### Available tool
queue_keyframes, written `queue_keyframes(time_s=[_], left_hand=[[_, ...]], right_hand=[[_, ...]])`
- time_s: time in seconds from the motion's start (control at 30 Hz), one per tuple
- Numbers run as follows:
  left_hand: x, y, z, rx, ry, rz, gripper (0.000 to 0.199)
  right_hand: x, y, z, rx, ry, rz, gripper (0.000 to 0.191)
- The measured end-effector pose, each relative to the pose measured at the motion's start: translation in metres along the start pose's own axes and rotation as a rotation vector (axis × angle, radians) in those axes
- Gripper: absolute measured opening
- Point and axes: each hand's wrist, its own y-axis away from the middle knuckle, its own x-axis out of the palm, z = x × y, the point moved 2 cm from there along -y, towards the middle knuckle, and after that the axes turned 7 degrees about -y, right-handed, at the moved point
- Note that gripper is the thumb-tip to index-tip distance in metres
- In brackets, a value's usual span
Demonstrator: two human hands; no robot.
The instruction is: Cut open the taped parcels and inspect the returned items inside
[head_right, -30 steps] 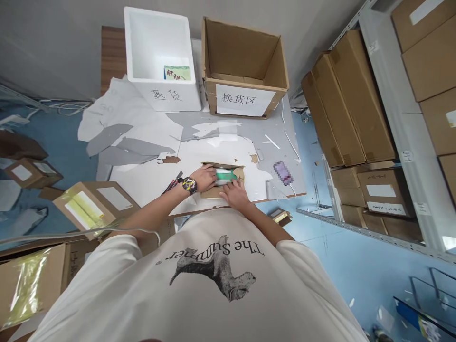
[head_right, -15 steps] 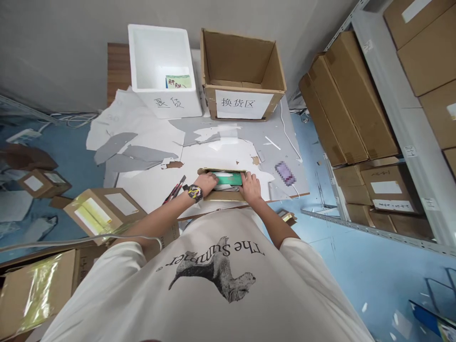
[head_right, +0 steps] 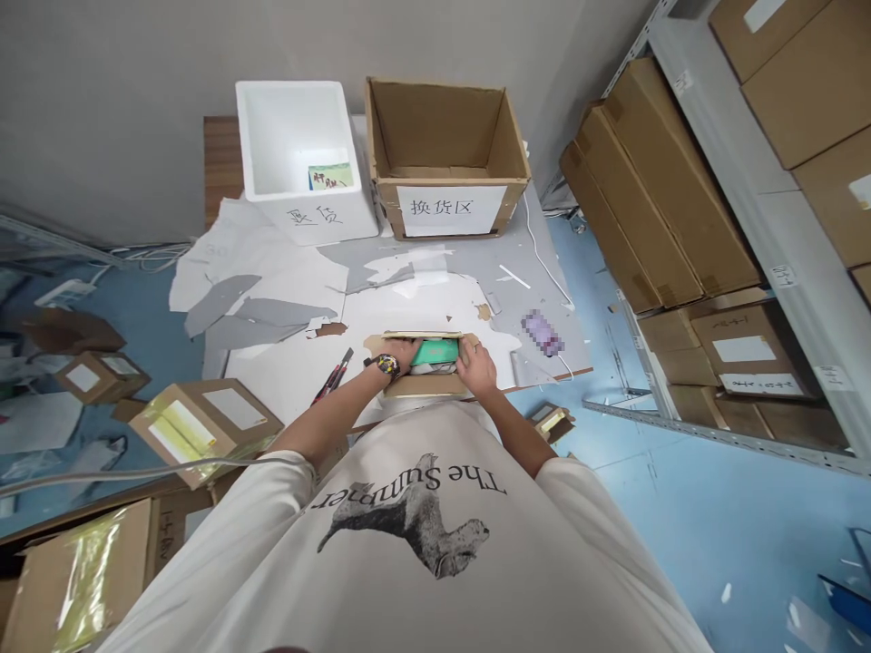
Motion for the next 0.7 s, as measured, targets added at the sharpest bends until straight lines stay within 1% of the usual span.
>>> queue_keyframes(time_s=[0.1, 0.23, 0.3, 0.4, 0.5, 0.57, 0.63, 0.7], left_hand=[[-0.011, 0.009, 0.006, 0.041, 0.011, -0.007, 0.079], [-0.031, 0.033, 0.015, 0.100, 0.035, -0.073, 0.079], [-0.044, 0.044, 0.016, 0.102, 0.030, -0.112, 0.077], [-0.064, 0.055, 0.015, 0.067, 0.020, -0.138, 0.076], [-0.084, 0.063, 0.020, 0.009, 0.028, -0.145, 0.075], [-0.093, 0.069, 0.031, -0.040, 0.080, -0.180, 0.074], [-0.097, 0.076, 0.046, -0.085, 0.170, -0.227, 0.075], [-0.096, 0.083, 0.061, -0.100, 0.278, -0.269, 0.076]], right_hand=[[0.005, 0.002, -0.006, -0.009, -0.086, -0.062, 0.059], [0.009, 0.005, -0.009, -0.064, -0.276, -0.103, 0.058], [0.012, 0.004, -0.008, -0.091, -0.372, -0.137, 0.057], [0.015, -0.002, -0.004, -0.080, -0.459, -0.213, 0.054], [0.013, -0.014, -0.001, -0.071, -0.505, -0.268, 0.051], [0.008, -0.025, 0.000, -0.085, -0.511, -0.279, 0.050], [0.003, -0.039, 0.000, -0.107, -0.496, -0.281, 0.049], [-0.003, -0.057, 0.001, -0.132, -0.470, -0.281, 0.049]])
